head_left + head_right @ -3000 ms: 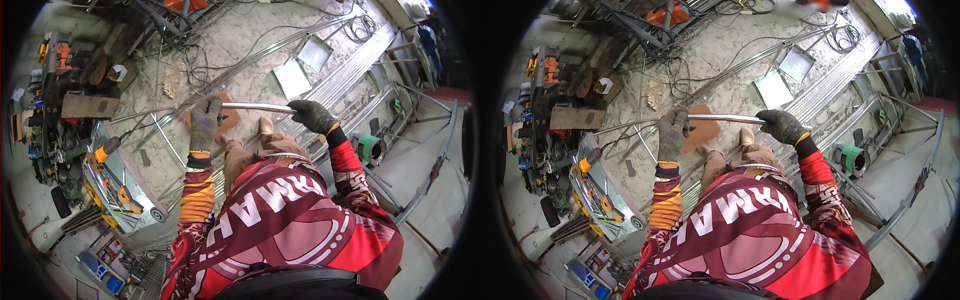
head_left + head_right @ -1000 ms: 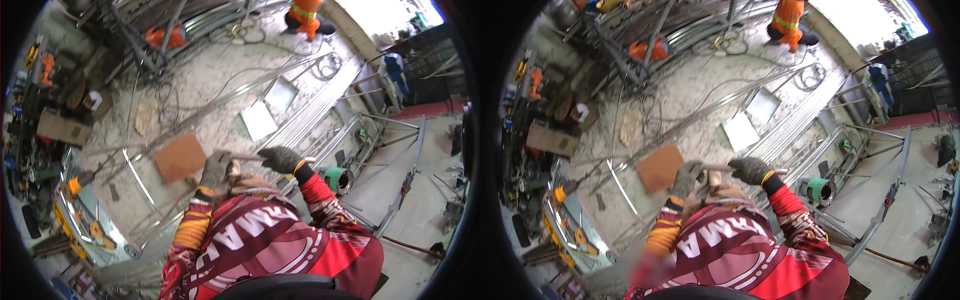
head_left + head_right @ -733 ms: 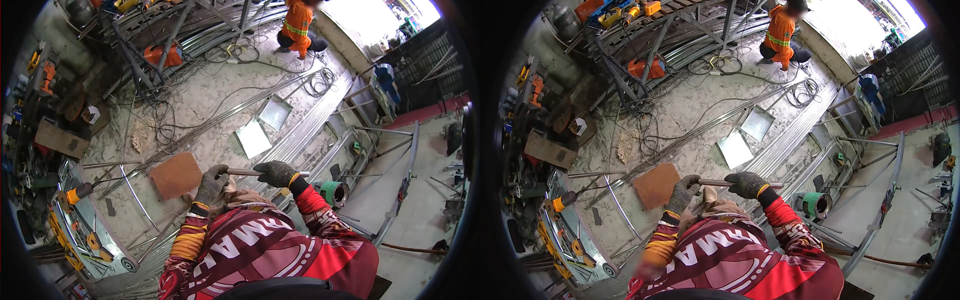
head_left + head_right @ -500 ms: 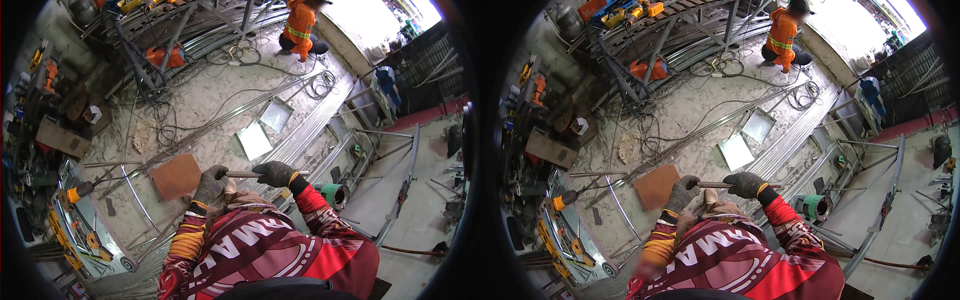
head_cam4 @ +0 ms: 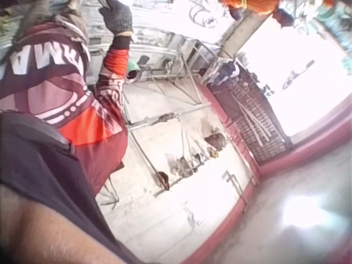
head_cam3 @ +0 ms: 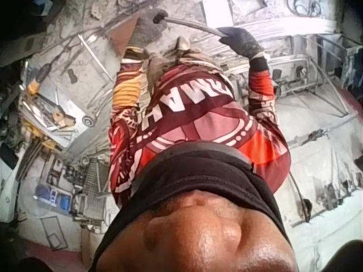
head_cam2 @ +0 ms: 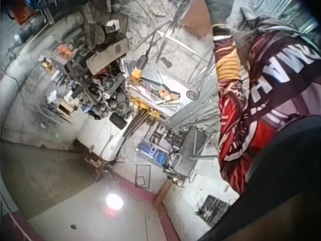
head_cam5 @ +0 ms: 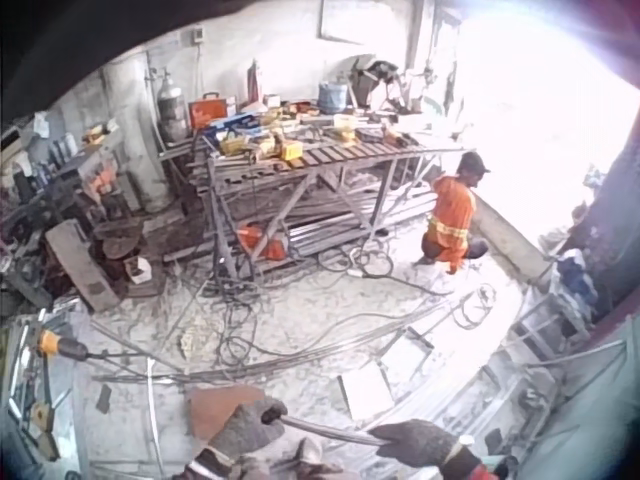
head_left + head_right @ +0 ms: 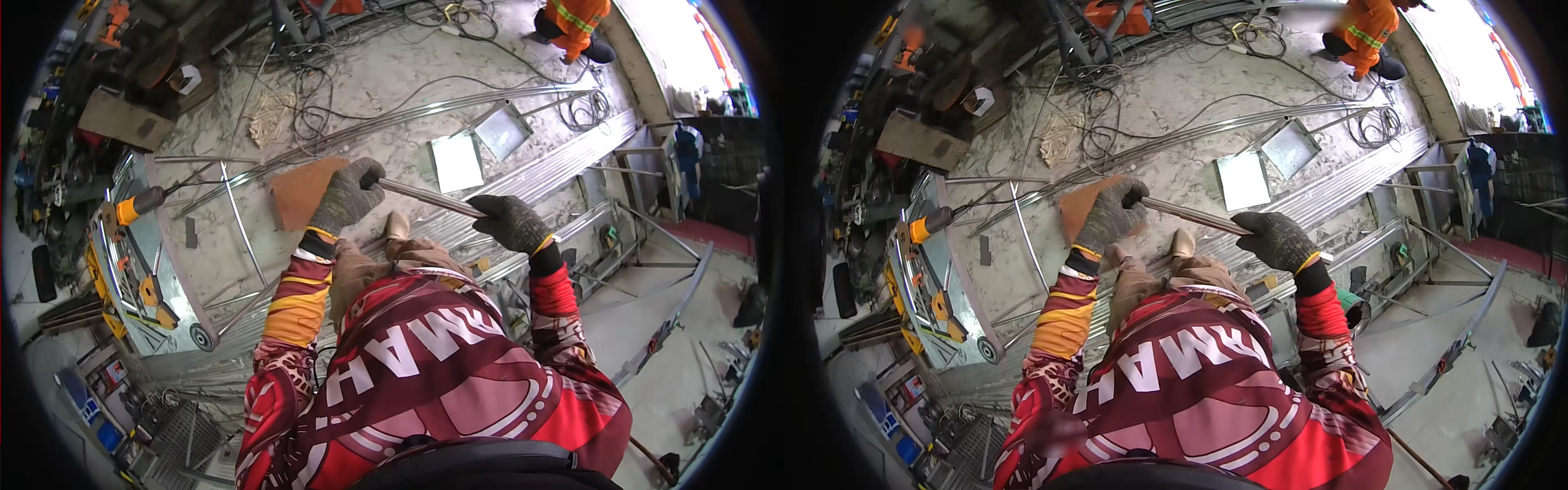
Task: The person measures the fit of metal tubes against a metal sheet template and against each other, using a magnetic square to check the angles.
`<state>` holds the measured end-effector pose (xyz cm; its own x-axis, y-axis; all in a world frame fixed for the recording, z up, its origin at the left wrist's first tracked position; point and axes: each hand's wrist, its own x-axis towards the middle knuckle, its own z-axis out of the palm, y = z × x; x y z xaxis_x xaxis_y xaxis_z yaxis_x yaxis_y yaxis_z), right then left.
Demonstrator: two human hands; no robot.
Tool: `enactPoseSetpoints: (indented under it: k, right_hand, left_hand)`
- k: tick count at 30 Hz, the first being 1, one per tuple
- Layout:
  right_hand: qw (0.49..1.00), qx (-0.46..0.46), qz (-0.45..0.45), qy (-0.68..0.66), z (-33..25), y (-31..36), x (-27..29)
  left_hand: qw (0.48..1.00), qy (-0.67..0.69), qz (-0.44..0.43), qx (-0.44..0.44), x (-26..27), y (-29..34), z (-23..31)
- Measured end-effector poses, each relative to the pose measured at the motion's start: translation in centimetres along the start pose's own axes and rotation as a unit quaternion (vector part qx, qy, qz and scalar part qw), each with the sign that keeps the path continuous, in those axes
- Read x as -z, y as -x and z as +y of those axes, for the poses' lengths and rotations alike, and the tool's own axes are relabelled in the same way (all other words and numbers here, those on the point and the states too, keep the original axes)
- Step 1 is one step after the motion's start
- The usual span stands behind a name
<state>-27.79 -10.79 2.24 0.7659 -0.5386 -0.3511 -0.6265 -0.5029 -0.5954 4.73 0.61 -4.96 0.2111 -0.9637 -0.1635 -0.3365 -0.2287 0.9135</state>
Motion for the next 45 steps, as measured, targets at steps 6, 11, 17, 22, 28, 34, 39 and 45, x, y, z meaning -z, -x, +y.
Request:
enactPoseSetpoints:
  k: [6,11,17,22,28,34,39,45]
  right_hand:
    - [0.999,0.014,-0.015,-0.043,-2.2,-1.6,1.2]
    - [0.998,0.025,-0.029,-0.058,-2.9,-2.0,0.7]
    - [0.992,-0.010,-0.041,-0.123,-1.6,-1.5,1.7]
    - [0.974,-0.065,-0.058,-0.209,-2.1,-1.8,2.8]
    - [0.980,-0.022,-0.085,-0.176,-3.4,-3.0,2.0]
    - [0.971,-0.004,-0.031,-0.236,-2.9,-3.5,-1.1]
    - [0.905,-0.069,-0.003,-0.419,-7.5,-5.0,-0.7]
    - [0.865,-0.051,0.080,-0.492,-10.4,-6.8,-2.1]
  left_hand:
    - [0.987,0.159,-0.009,-0.018,1.5,1.3,-0.2]
    - [0.972,0.214,-0.051,0.080,1.9,3.2,2.9]
    - [0.978,0.173,0.044,0.107,6.4,5.5,0.3]
    - [0.950,0.255,0.143,0.111,9.3,7.6,-2.4]
    - [0.951,0.261,0.147,0.081,8.7,8.6,-2.1]
    - [0.865,0.442,0.204,0.121,4.3,8.5,-0.7]
    - [0.786,0.555,0.234,0.143,0.6,8.3,-0.3]
    - [0.900,0.369,0.205,0.105,0.7,8.4,4.4]
